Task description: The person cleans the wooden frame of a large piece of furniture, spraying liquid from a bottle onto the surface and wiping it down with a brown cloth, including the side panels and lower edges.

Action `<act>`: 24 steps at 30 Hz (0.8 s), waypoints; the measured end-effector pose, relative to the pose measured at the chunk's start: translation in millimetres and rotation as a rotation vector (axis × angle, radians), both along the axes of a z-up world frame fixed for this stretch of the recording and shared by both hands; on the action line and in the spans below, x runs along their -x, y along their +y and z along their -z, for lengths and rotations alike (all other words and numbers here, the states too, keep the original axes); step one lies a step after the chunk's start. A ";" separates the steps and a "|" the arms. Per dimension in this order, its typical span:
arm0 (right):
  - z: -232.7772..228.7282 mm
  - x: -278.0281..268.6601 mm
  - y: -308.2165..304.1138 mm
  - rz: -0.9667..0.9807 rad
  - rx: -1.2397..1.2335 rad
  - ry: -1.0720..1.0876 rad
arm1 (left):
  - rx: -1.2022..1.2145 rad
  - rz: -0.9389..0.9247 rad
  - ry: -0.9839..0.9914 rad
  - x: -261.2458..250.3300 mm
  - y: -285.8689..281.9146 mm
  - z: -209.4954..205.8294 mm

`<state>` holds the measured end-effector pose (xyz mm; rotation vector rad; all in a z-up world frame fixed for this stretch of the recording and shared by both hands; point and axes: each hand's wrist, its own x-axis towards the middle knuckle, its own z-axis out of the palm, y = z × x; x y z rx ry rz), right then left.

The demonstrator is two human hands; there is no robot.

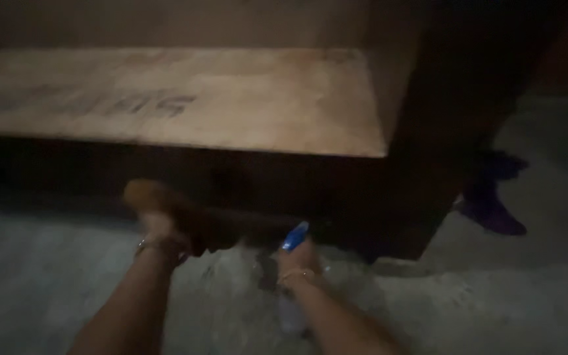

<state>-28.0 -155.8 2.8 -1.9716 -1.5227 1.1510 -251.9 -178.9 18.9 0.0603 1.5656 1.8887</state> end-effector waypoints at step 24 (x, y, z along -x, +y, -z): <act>38.7 45.2 12.3 -0.340 -0.161 -0.028 | -0.008 0.015 0.047 148.9 0.9 60.4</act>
